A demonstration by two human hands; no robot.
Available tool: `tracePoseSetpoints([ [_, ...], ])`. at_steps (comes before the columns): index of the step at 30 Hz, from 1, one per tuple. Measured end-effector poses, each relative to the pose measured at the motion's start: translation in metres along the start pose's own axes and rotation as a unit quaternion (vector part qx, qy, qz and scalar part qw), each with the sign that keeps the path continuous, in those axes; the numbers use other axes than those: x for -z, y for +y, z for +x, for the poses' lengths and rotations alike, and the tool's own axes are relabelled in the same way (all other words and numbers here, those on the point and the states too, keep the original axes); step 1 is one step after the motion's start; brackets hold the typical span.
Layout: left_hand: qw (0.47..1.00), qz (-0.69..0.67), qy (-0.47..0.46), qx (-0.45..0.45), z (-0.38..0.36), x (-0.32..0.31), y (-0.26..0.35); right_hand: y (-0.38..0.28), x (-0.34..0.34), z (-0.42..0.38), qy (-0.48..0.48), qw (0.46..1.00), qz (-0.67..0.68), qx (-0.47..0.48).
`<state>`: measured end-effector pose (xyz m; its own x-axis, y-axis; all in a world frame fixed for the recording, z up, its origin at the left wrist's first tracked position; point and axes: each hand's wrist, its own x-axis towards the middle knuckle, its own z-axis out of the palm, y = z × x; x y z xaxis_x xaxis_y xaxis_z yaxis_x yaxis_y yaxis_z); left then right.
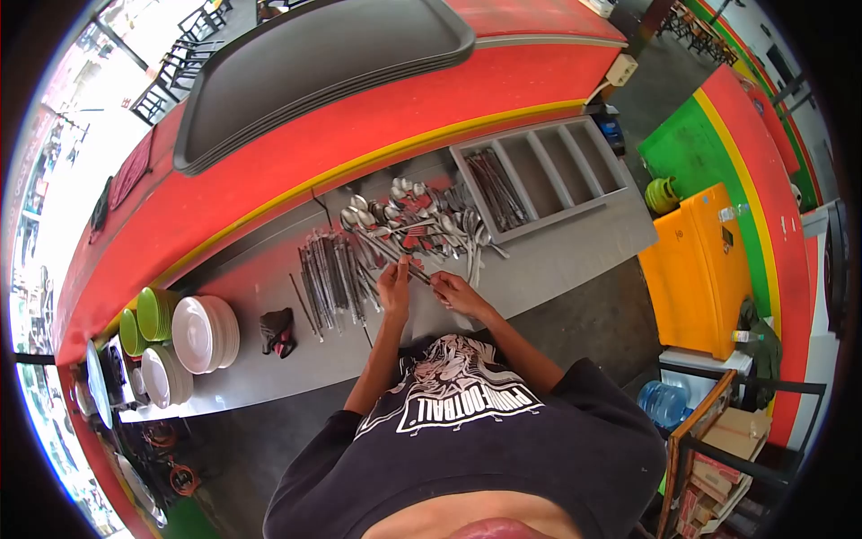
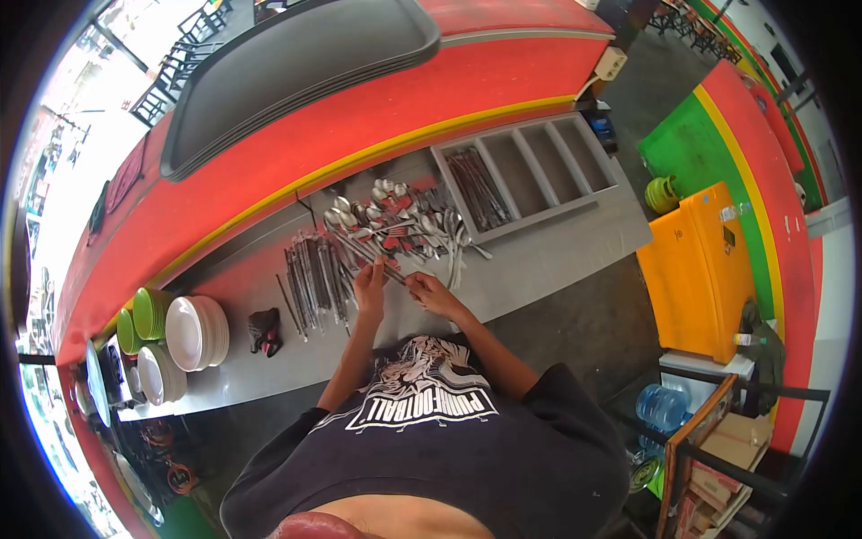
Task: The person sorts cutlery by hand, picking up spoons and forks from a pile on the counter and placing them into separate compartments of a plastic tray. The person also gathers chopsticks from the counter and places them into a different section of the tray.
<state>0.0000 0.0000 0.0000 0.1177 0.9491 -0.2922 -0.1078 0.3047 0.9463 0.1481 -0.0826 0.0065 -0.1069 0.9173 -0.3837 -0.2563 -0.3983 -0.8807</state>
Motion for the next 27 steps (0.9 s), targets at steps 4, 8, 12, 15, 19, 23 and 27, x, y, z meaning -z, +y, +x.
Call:
tracePoseSetpoints([
  [4, 0.997, 0.061, -0.056, -0.004, 0.001, -0.060, 0.012, -0.013, 0.046, -0.012, 0.046, 0.998, -0.020, 0.043],
  [8, 0.982, 0.162, -0.100, 0.005, 0.000, -0.112, 0.034, -0.021, 0.084, -0.009, 0.152, 0.978, -0.107, 0.095],
  [12, 0.983, 0.102, -0.150, 0.003, 0.010, -0.157, 0.011, -0.046, 0.123, -0.014, 0.159, 0.985, -0.053, 0.030],
  [15, 0.982, 0.106, -0.153, -0.033, 0.029, -0.178, -0.019, -0.062, 0.151, -0.016, 0.147, 0.986, -0.068, 0.038],
  [19, 0.990, 0.060, -0.119, -0.037, 0.034, -0.221, 0.000, -0.065, 0.182, -0.004, 0.120, 0.982, -0.080, 0.118],
  [23, 0.992, 0.066, -0.107, 0.005, 0.044, -0.249, 0.004, -0.084, 0.204, -0.005, 0.096, 0.989, -0.048, 0.103],
  [27, 0.988, 0.141, -0.048, -0.041, 0.058, -0.261, -0.027, -0.075, 0.233, 0.012, 0.129, 0.985, -0.109, 0.037],
])
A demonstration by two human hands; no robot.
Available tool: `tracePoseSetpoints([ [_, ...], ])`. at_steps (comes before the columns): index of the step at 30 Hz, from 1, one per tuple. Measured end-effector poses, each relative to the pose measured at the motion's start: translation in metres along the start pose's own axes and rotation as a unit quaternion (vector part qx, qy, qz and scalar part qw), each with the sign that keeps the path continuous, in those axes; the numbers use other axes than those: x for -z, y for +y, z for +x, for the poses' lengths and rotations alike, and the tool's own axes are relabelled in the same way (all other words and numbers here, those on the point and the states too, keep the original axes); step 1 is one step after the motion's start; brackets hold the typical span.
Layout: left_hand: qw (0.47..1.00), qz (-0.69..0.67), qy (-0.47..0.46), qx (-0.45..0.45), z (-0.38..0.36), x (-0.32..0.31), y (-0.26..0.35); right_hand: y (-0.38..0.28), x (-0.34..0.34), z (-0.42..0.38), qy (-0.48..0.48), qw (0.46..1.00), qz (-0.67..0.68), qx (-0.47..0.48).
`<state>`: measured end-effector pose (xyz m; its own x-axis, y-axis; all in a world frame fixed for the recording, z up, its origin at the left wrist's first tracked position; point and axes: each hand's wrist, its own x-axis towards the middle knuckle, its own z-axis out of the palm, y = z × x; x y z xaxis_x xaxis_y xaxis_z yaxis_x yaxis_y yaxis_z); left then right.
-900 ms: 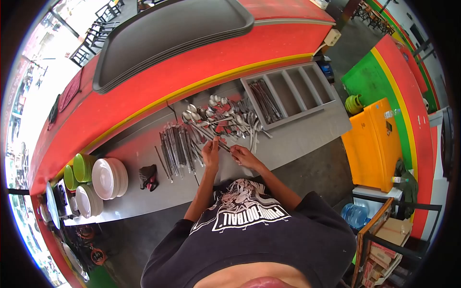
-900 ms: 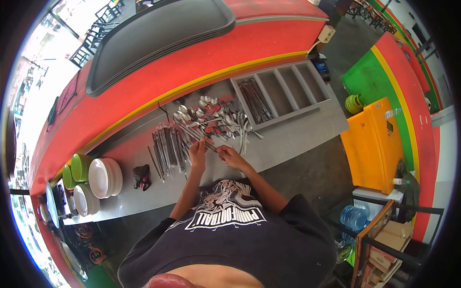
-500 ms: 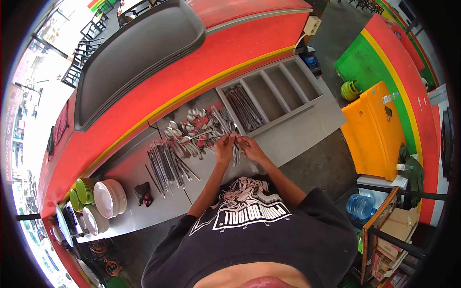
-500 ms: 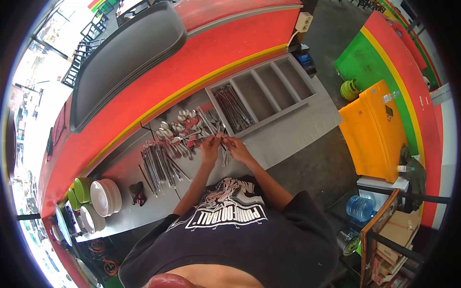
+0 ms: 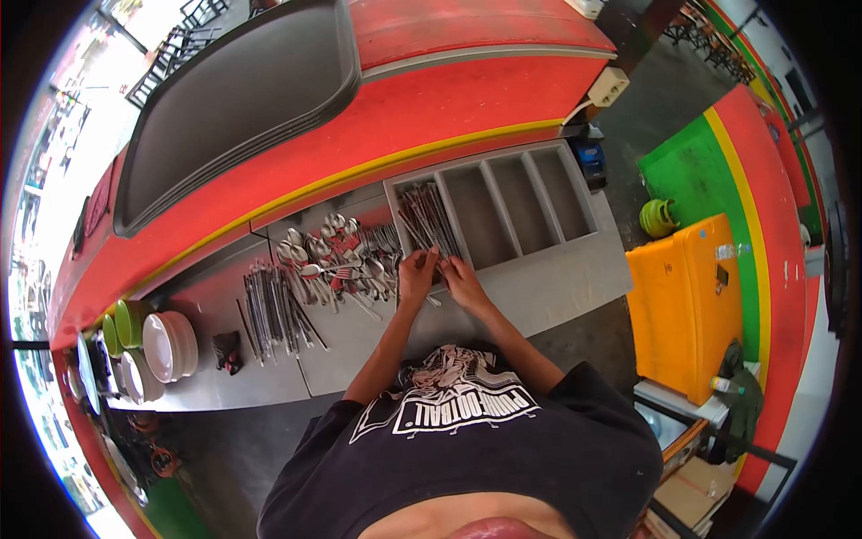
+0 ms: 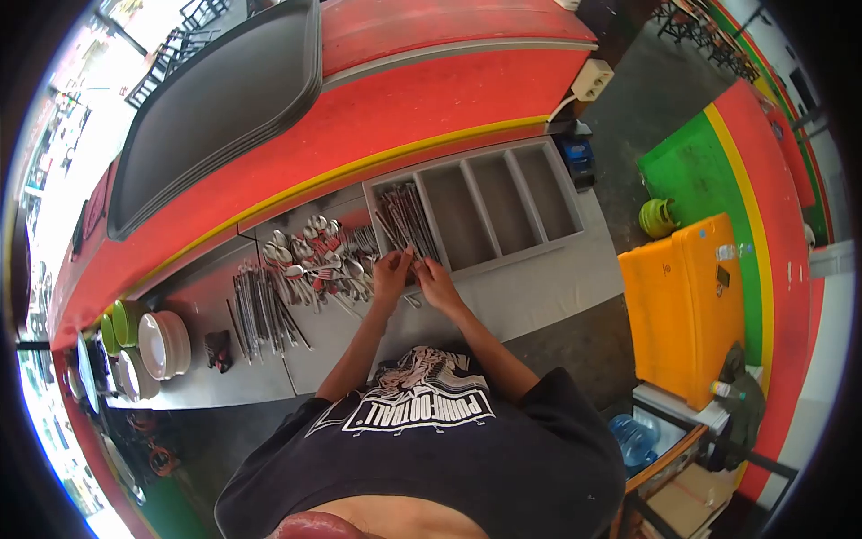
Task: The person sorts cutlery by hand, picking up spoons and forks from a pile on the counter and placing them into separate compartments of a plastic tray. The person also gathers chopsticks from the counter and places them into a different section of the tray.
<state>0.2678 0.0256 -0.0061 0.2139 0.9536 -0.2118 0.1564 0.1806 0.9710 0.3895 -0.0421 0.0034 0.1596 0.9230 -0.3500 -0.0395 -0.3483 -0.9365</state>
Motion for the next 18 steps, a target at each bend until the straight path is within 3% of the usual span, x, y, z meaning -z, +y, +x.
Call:
tracePoseSetpoints([
  [5, 0.993, 0.099, 0.054, -0.039, 0.005, -0.006, 0.009, 0.017, -0.001, 0.031, 0.015, 1.000, -0.015, -0.003],
  [11, 0.981, 0.171, 0.084, -0.021, 0.001, -0.009, 0.012, 0.026, -0.014, 0.039, 0.117, 0.974, -0.168, 0.096],
  [14, 0.972, 0.220, 0.076, -0.007, 0.004, -0.011, 0.007, 0.000, -0.014, 0.032, 0.096, 0.989, -0.114, -0.019],
  [18, 0.974, 0.215, 0.070, -0.021, 0.006, -0.010, 0.005, 0.006, -0.019, 0.031, 0.158, 0.975, -0.100, 0.117],
])
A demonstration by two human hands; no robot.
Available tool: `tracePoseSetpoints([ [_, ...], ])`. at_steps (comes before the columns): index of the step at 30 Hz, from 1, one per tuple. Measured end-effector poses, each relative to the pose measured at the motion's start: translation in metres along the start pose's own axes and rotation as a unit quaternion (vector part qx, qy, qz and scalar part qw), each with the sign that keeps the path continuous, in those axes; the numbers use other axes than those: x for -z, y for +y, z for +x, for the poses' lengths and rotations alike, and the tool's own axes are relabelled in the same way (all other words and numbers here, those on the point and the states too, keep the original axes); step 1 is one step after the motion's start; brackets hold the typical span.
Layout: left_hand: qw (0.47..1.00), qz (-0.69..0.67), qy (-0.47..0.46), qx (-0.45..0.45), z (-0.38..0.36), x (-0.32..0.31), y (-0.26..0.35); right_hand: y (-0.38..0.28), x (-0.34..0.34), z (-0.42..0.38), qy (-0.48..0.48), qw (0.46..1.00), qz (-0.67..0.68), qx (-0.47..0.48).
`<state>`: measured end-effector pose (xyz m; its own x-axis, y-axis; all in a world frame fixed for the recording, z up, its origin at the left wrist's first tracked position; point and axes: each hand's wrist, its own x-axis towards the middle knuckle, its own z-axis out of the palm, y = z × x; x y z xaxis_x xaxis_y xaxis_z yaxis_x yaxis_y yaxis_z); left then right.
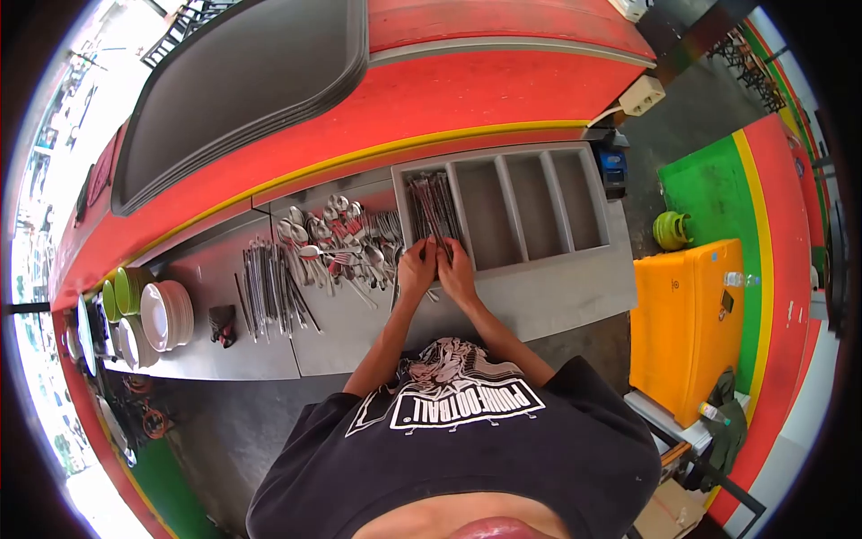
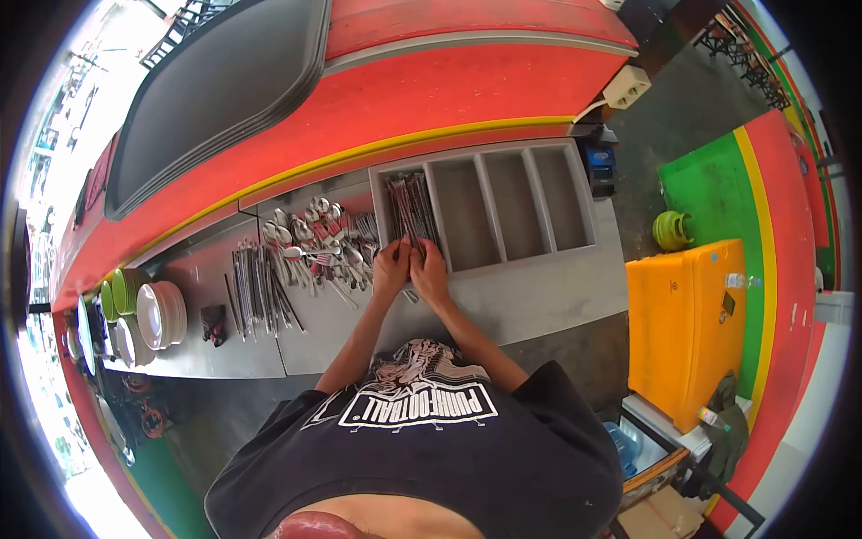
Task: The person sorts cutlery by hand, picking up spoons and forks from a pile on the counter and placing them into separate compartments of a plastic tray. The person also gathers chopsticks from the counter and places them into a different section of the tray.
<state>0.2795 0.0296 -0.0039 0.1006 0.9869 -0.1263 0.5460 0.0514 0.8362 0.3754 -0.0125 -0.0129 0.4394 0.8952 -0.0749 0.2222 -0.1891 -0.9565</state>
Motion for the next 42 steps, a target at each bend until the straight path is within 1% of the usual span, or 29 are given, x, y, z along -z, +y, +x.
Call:
tracePoseSetpoints([
  [2, 1.000, -0.013, -0.005, -0.015, 0.001, 0.001, -0.001, 0.018, -0.006, 0.001, 0.044, 0.995, -0.044, 0.083],
  [4, 0.999, -0.027, -0.009, -0.029, 0.000, 0.003, 0.000, 0.019, -0.006, 0.000, 0.037, 0.998, -0.012, 0.043],
  [5, 0.997, -0.075, -0.023, -0.016, -0.001, 0.005, 0.001, 0.019, -0.006, 0.000, 0.032, 0.999, 0.004, 0.024],
  [7, 0.984, -0.172, -0.050, 0.010, -0.005, 0.008, 0.000, 0.018, -0.005, -0.002, 0.042, 0.998, 0.016, 0.031],
  [10, 0.951, -0.294, -0.089, 0.027, -0.006, 0.009, -0.016, 0.008, -0.004, -0.008, 0.045, 0.997, 0.035, 0.049],
  [14, 0.938, -0.319, -0.137, 0.030, -0.018, 0.018, -0.026, 0.007, -0.006, -0.011, 0.066, 0.994, 0.017, 0.091],
  [16, 0.920, -0.359, -0.155, 0.031, -0.026, 0.025, -0.032, -0.007, -0.010, -0.019, 0.096, 0.991, 0.035, 0.082],
  [17, 0.919, -0.357, -0.165, 0.031, -0.028, 0.027, -0.041, -0.011, -0.012, -0.022, 0.104, 0.991, 0.043, 0.075],
  [18, 0.917, -0.360, -0.167, 0.051, -0.031, 0.036, -0.041, -0.014, -0.016, -0.023, 0.109, 0.990, 0.050, 0.068],
  [19, 0.913, -0.364, -0.168, 0.073, -0.036, 0.047, -0.040, -0.016, -0.024, -0.024, 0.131, 0.985, 0.058, 0.101],
  [20, 0.909, -0.367, -0.170, 0.095, -0.040, 0.058, -0.040, -0.017, -0.030, -0.027, 0.116, 0.987, 0.083, 0.077],
  [21, 0.924, -0.340, -0.144, 0.094, -0.045, 0.066, -0.047, -0.024, -0.036, -0.032, 0.103, 0.988, 0.108, 0.051],
  [23, 0.935, -0.330, -0.104, 0.076, -0.046, 0.079, -0.085, -0.029, -0.053, -0.039, 0.078, 0.986, 0.149, -0.006],
  [24, 0.940, -0.323, -0.088, 0.065, -0.048, 0.094, -0.091, -0.030, -0.065, -0.042, 0.061, 0.987, 0.151, 0.006],
  [26, 0.935, -0.341, -0.026, 0.098, -0.055, 0.127, -0.107, -0.033, -0.090, -0.047, 0.036, 0.986, 0.159, 0.032],
  [27, 0.931, -0.348, 0.003, 0.112, -0.058, 0.145, -0.113, -0.034, -0.105, -0.050, 0.033, 0.983, 0.169, 0.067],
  [30, 0.956, -0.257, 0.101, 0.096, -0.063, 0.189, -0.143, -0.037, -0.149, -0.063, -0.027, 0.984, 0.173, 0.046],
  [31, 0.970, -0.183, 0.120, 0.105, -0.064, 0.203, -0.157, -0.039, -0.164, -0.068, -0.047, 0.985, 0.162, 0.024],
  [32, 0.981, -0.090, 0.158, 0.071, -0.067, 0.216, -0.169, -0.040, -0.179, -0.074, -0.068, 0.987, 0.142, 0.035],
  [33, 0.980, 0.002, 0.197, 0.036, -0.070, 0.225, -0.180, -0.037, -0.196, -0.081, -0.089, 0.987, 0.120, 0.049],
  [34, 0.968, 0.091, 0.235, 0.002, -0.072, 0.233, -0.187, -0.036, -0.211, -0.085, -0.112, 0.987, 0.097, 0.065],
  [35, 0.969, 0.078, 0.232, 0.022, -0.074, 0.241, -0.194, -0.034, -0.226, -0.093, -0.135, 0.987, 0.058, 0.059],
  [38, 0.973, 0.101, 0.207, 0.012, -0.075, 0.249, -0.235, -0.025, -0.270, -0.122, -0.195, 0.975, -0.097, 0.034],
  [39, 0.979, 0.119, 0.159, 0.048, -0.077, 0.256, -0.239, -0.027, -0.281, -0.130, -0.212, 0.965, -0.155, 0.024],
  [40, 0.983, 0.113, 0.135, 0.048, -0.076, 0.260, -0.243, -0.028, -0.288, -0.137, -0.185, 0.957, -0.208, 0.079],
  [42, 0.990, 0.101, 0.086, 0.047, -0.075, 0.268, -0.248, -0.028, -0.299, -0.151, -0.128, 0.924, -0.308, 0.189],
])
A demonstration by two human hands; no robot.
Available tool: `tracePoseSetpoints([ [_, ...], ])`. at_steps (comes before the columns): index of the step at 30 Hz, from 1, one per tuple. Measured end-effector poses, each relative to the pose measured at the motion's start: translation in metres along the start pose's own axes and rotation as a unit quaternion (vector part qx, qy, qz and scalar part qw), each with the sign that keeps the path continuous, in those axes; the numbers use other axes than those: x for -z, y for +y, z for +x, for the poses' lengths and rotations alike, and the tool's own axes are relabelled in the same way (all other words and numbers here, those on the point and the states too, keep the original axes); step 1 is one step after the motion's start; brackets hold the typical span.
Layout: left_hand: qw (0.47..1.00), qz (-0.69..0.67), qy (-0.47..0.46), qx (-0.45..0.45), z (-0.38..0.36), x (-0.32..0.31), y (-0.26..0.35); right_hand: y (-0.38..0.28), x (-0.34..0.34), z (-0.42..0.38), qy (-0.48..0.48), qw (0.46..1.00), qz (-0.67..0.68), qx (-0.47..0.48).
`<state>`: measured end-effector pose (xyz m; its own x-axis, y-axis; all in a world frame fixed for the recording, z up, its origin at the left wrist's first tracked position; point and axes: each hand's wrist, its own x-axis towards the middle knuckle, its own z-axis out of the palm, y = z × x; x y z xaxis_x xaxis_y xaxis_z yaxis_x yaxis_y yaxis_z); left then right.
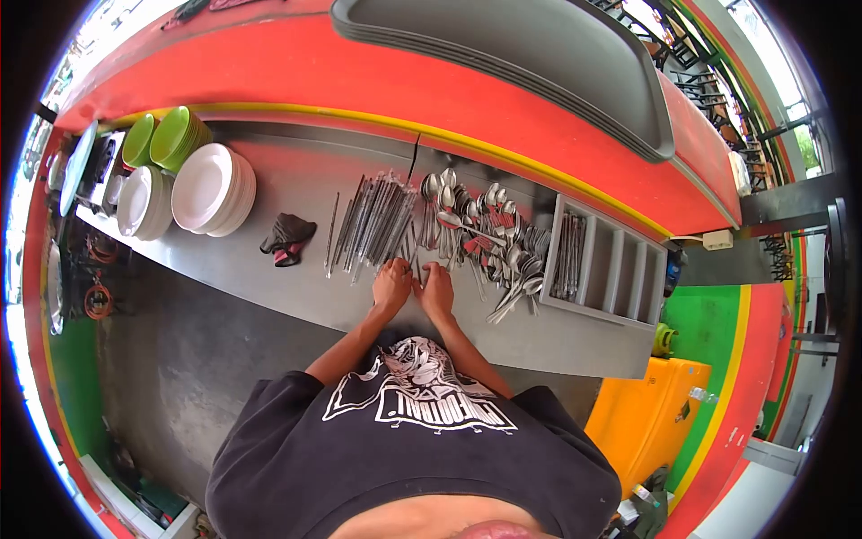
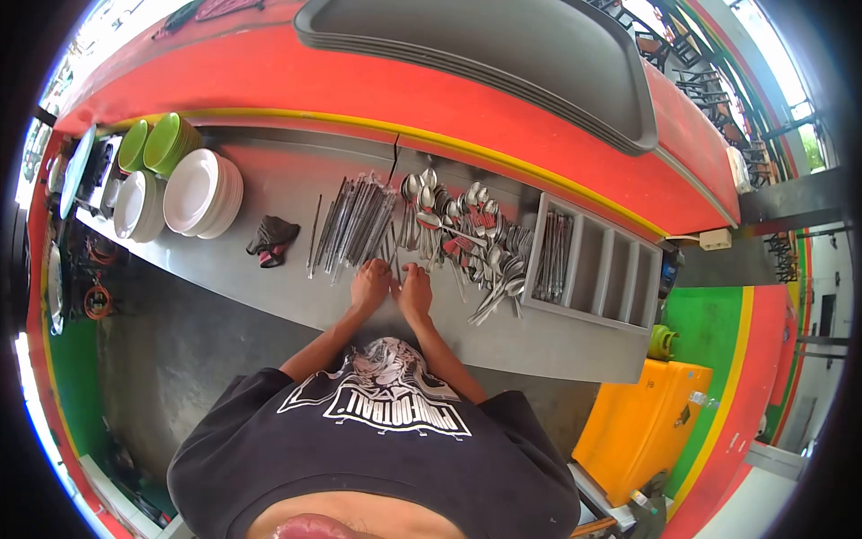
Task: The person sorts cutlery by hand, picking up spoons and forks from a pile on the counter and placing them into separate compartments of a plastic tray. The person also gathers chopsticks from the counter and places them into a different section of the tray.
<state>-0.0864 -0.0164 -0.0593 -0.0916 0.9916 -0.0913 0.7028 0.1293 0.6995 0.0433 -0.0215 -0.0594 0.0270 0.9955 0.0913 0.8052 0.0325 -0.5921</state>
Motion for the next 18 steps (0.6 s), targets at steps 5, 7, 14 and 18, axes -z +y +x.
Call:
tracePoseSetpoints([
  [5, 0.998, -0.024, -0.040, 0.045, 0.008, 0.013, -0.001, 0.005, -0.014, 0.011, -0.030, 0.997, -0.007, -0.076],
  [7, 0.995, -0.062, -0.056, 0.060, 0.011, 0.024, 0.001, 0.004, -0.015, 0.011, -0.065, 0.993, -0.021, -0.100],
  [14, 0.960, -0.272, -0.054, 0.030, 0.016, 0.006, -0.022, 0.039, -0.036, -0.002, -0.089, 0.936, 0.304, -0.155],
  [18, 0.953, -0.291, -0.070, 0.045, 0.011, 0.034, 0.002, 0.006, -0.006, -0.009, -0.119, 0.869, 0.432, -0.210],
])
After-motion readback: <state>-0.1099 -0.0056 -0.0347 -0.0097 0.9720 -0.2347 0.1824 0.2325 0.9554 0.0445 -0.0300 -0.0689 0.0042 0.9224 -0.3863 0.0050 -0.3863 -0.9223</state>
